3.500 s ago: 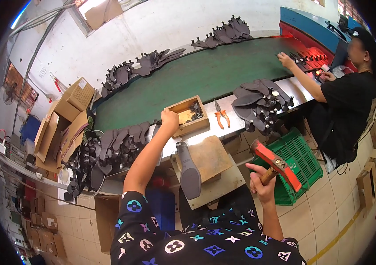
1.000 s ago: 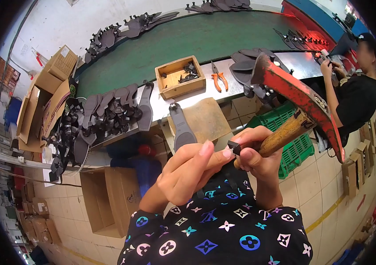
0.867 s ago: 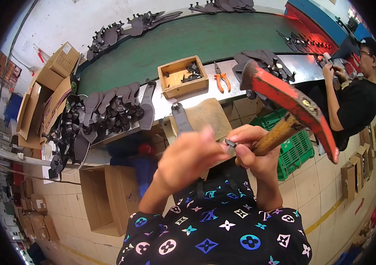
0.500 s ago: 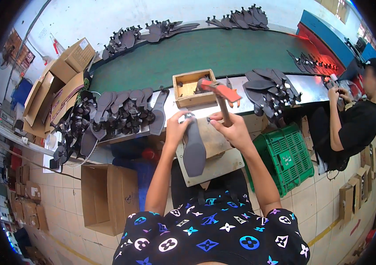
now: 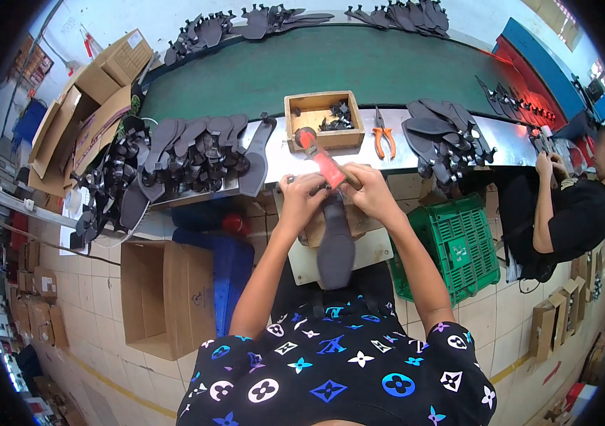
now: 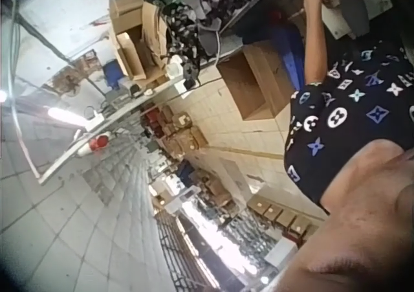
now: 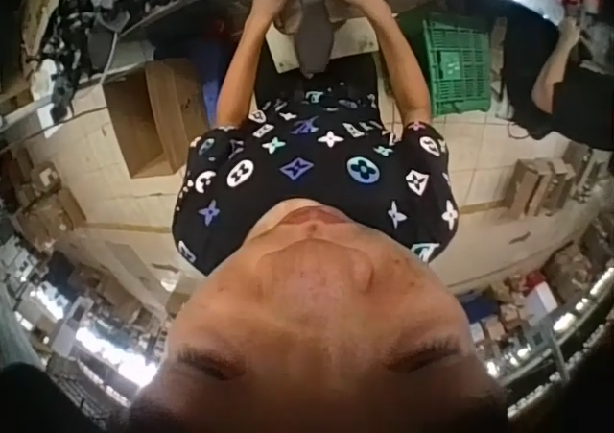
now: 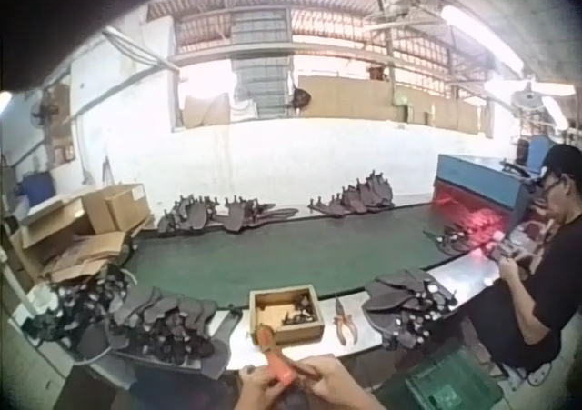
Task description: Hammering small components into a shoe sole at a manufacturing station.
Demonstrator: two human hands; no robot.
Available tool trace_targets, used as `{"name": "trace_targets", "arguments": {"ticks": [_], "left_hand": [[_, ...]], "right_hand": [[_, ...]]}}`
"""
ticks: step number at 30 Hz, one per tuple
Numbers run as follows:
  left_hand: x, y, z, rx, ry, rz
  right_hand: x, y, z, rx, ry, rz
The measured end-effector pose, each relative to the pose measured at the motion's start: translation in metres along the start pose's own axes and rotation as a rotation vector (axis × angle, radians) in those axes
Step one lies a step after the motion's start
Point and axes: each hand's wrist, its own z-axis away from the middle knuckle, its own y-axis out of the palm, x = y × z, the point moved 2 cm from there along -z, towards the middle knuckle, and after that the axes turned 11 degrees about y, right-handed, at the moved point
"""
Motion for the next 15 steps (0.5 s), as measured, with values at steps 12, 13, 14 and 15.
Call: {"name": "trace_targets", "arguments": {"ticks": [12, 13, 14, 15], "left_hand": [[0.011, -0.003, -0.002, -0.013, -0.067, 0.280], [0.017, -0.001, 0.001, -0.011, -0.068, 0.283], [0.009, -0.005, -0.004, 0.032, -0.065, 0.394], [0.002, -0.012, -0.008, 0.066, -0.067, 0.500]], "right_hand": [[0.020, 0.013, 0.028, -0.197, -0.048, 0.375], [0.027, 0.014, 0.036, -0.203, 0.066, 0.220], [0.035, 0.012, 0.044, -0.216, 0.182, 0.065], [0.048, 0.008, 0.053, -0.214, 0.183, 0.065]]}}
